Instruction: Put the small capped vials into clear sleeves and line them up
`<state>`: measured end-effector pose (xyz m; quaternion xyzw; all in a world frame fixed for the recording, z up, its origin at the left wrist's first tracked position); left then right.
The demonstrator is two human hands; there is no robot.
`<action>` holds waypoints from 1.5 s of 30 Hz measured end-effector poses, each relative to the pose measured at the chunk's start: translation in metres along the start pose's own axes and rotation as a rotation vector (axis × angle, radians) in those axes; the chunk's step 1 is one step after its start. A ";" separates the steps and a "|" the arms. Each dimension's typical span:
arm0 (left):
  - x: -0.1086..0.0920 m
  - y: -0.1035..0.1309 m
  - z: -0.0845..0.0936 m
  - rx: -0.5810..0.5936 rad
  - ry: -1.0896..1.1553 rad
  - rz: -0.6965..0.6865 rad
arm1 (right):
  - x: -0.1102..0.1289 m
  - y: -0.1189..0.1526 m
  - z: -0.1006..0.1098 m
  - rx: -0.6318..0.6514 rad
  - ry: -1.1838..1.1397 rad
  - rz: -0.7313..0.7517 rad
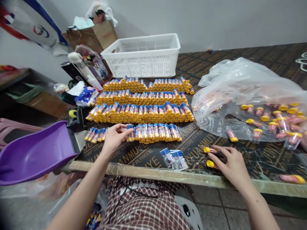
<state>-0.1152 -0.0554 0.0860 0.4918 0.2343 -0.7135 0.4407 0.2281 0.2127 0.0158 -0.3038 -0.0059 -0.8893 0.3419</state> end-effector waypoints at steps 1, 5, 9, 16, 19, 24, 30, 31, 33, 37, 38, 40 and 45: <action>0.002 -0.008 0.004 -0.031 -0.103 -0.028 | -0.005 0.002 -0.003 0.043 0.003 -0.032; 0.006 -0.029 0.000 -0.051 -0.412 -0.126 | 0.012 0.015 -0.017 0.170 -0.030 -0.065; -0.004 -0.023 -0.005 -0.123 -0.507 -0.216 | 0.034 0.019 -0.024 0.187 -0.022 -0.022; -0.017 0.049 -0.066 0.149 -0.297 -0.393 | 0.047 0.014 -0.019 0.121 0.021 0.083; 0.000 0.068 -0.109 0.376 -0.480 -0.330 | 0.052 0.011 -0.022 0.141 0.036 0.129; 0.013 0.066 -0.127 0.356 -0.702 -0.243 | 0.053 0.012 -0.020 0.076 -0.018 0.100; 0.013 0.068 -0.122 0.361 -0.687 -0.238 | 0.074 0.020 -0.006 -0.015 -0.130 0.017; 0.013 0.068 -0.122 0.349 -0.680 -0.240 | 0.078 0.021 -0.004 -0.026 -0.150 0.013; 0.014 0.068 -0.122 0.333 -0.670 -0.239 | 0.085 0.023 0.000 -0.047 -0.183 0.005; 0.017 0.068 -0.120 0.322 -0.627 -0.243 | 0.086 0.027 0.004 -0.076 -0.216 -0.022; 0.016 0.068 -0.118 0.315 -0.599 -0.254 | 0.085 0.028 0.004 -0.072 -0.238 -0.030; 0.014 0.070 -0.116 0.305 -0.507 -0.284 | 0.085 0.031 0.003 -0.059 -0.312 -0.044; 0.013 0.074 -0.116 0.341 -0.090 -0.152 | 0.093 0.038 0.002 -0.076 -0.445 -0.062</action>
Point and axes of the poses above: each hand's wrist, its own y-axis away from the middle knuckle, its own z-axis out of the back of the hand, x = y × z, the point moved 4 cm from there along -y, towards the middle knuckle
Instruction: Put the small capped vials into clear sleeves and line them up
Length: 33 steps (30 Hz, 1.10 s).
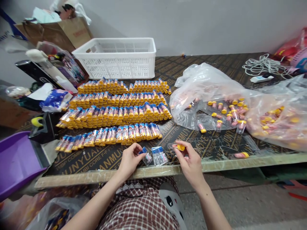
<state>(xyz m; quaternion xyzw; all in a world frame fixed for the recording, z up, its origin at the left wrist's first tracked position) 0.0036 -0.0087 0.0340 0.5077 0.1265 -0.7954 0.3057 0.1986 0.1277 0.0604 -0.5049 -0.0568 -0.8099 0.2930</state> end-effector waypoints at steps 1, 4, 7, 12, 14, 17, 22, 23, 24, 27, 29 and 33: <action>0.001 0.000 -0.001 -0.009 0.087 0.040 | 0.002 0.001 -0.001 -0.016 -0.009 0.011; 0.002 -0.004 -0.005 0.002 0.175 0.103 | 0.005 0.004 -0.002 -0.056 -0.051 0.044; 0.001 -0.007 -0.010 0.075 0.011 0.047 | 0.004 0.006 -0.004 -0.059 -0.065 0.034; -0.004 -0.005 -0.012 0.111 -0.480 -0.072 | 0.006 0.009 -0.009 -0.026 -0.066 0.016; -0.008 -0.003 -0.011 0.095 -0.595 -0.123 | 0.009 0.010 -0.010 -0.025 -0.077 0.016; -0.012 0.001 -0.007 0.029 -0.559 -0.198 | 0.015 0.013 -0.010 -0.043 -0.030 0.046; -0.001 0.002 0.002 -0.047 0.092 0.032 | 0.023 0.020 -0.015 -0.068 -0.105 0.075; 0.002 0.002 0.002 -0.045 0.254 0.103 | 0.024 0.022 -0.017 -0.059 -0.137 0.076; 0.003 0.002 0.001 -0.040 0.405 0.169 | 0.026 0.025 -0.020 -0.048 -0.166 0.075; 0.003 0.001 -0.001 -0.043 0.750 0.336 | 0.029 0.032 -0.028 -0.035 -0.209 0.065; 0.001 0.001 0.001 -0.078 0.881 0.418 | 0.032 0.037 -0.030 -0.060 -0.177 0.094; -0.001 0.002 0.006 -0.146 1.014 0.506 | 0.043 0.045 -0.033 -0.119 -0.088 0.219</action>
Point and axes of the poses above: each hand's wrist, its own y-axis away from the middle knuckle, its own z-axis out of the back of the hand, x = y × z, the point moved 4 cm from there along -y, towards the middle knuckle
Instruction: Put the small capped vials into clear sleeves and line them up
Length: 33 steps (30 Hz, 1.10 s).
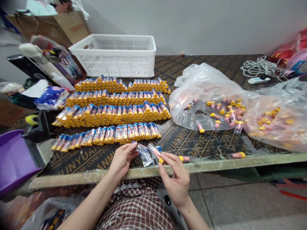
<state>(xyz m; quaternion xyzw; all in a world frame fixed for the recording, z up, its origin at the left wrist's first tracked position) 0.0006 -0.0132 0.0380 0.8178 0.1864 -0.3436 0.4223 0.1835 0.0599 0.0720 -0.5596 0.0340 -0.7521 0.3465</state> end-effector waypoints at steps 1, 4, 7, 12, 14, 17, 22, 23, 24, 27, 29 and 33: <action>-0.001 0.000 0.001 -0.013 0.020 0.000 | 0.002 0.001 -0.001 -0.001 0.008 0.022; -0.002 0.000 0.004 -0.039 0.066 -0.007 | 0.004 0.004 -0.004 0.013 0.021 0.058; 0.000 0.000 0.005 -0.046 0.106 0.003 | 0.004 0.005 -0.007 0.021 0.038 0.075; 0.001 0.001 0.002 -0.030 0.066 -0.037 | 0.007 0.003 -0.013 0.097 0.015 0.094; 0.000 0.003 0.000 -0.003 0.053 -0.068 | 0.008 0.002 -0.016 0.164 0.001 0.100; 0.000 0.006 -0.006 0.100 0.042 -0.049 | 0.005 0.001 -0.019 0.238 -0.027 0.079; 0.001 0.011 -0.011 0.207 -0.005 0.039 | 0.000 -0.002 -0.023 0.287 -0.087 0.074; 0.002 0.012 -0.012 0.235 -0.026 0.064 | 0.000 -0.002 -0.023 0.288 -0.076 0.081; 0.004 0.014 -0.014 0.269 -0.056 0.091 | 0.000 -0.003 -0.023 0.281 -0.055 0.092; 0.009 0.020 -0.017 0.363 -0.153 0.155 | 0.001 -0.007 -0.022 0.258 0.004 0.120; 0.012 0.024 -0.019 0.394 -0.191 0.167 | 0.002 -0.009 -0.024 0.306 -0.025 0.112; 0.017 0.030 -0.022 0.426 -0.221 0.189 | 0.000 -0.007 -0.027 0.436 -0.115 0.094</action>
Point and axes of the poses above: each hand's wrist, its own y-axis away from the middle knuckle, its own z-axis out of the back of the hand, x = y × z, the point moved 4 cm from there along -y, towards the middle knuckle
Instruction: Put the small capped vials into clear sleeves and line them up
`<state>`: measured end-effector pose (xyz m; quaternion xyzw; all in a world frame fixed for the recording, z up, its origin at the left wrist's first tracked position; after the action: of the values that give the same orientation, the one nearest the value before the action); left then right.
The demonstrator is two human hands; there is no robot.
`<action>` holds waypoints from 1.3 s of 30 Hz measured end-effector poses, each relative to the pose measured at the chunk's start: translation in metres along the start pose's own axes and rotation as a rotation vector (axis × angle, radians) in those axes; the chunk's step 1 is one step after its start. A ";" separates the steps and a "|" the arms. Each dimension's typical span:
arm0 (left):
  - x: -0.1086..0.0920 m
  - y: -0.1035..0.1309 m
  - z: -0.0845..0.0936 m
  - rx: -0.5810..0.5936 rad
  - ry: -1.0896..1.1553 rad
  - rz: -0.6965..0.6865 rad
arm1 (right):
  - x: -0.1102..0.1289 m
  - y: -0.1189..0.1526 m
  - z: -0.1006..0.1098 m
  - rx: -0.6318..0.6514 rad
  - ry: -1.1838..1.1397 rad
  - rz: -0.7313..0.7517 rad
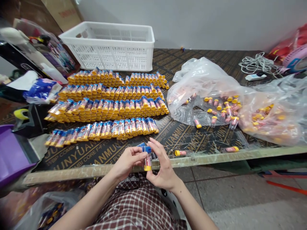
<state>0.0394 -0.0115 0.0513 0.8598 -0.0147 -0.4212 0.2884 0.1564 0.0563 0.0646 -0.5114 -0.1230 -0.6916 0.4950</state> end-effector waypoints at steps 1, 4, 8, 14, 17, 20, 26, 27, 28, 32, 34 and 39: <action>0.001 0.000 -0.001 0.005 -0.005 0.007 | -0.001 0.001 -0.001 0.009 -0.013 0.000; 0.004 0.001 -0.002 0.010 -0.005 0.015 | -0.005 0.004 -0.002 -0.003 -0.050 -0.009; 0.007 0.003 -0.002 -0.002 0.008 0.021 | -0.006 0.006 -0.003 -0.035 -0.105 -0.022; 0.006 0.005 -0.003 -0.014 0.013 0.032 | -0.004 0.003 -0.004 -0.058 -0.181 -0.011; 0.007 0.005 -0.004 -0.018 0.014 0.028 | -0.003 0.003 -0.006 -0.055 -0.186 -0.012; 0.003 0.003 -0.002 -0.027 -0.022 0.005 | -0.002 0.000 -0.003 -0.019 -0.166 -0.020; -0.062 -0.020 0.009 -0.241 -0.467 -0.381 | -0.021 -0.007 0.039 -0.079 0.172 -0.136; -0.076 -0.025 0.010 -0.309 -0.608 -0.456 | -0.026 -0.006 0.047 -0.102 0.244 -0.167; -0.089 -0.031 0.010 -0.378 -0.764 -0.516 | -0.031 -0.005 0.055 -0.115 0.303 -0.200; -0.116 -0.058 0.006 -0.535 -1.284 -0.544 | -0.047 0.006 0.071 -0.122 0.388 -0.304; -0.118 -0.068 0.004 -0.538 -1.420 -0.505 | -0.052 0.012 0.072 -0.118 0.399 -0.311; -0.117 -0.058 -0.004 -0.562 -1.476 -0.561 | -0.063 0.019 0.077 -0.077 0.492 -0.267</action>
<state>-0.0463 0.0703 0.1073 0.2309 0.1204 -0.9200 0.2928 0.2163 0.1345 0.0405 -0.3260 -0.0390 -0.8582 0.3945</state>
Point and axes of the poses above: each hand's wrist, its own y-axis away from the middle knuckle, its own z-axis out of the back of the hand, x = y × z, the point moved 4 cm from there along -y, towards the middle knuckle
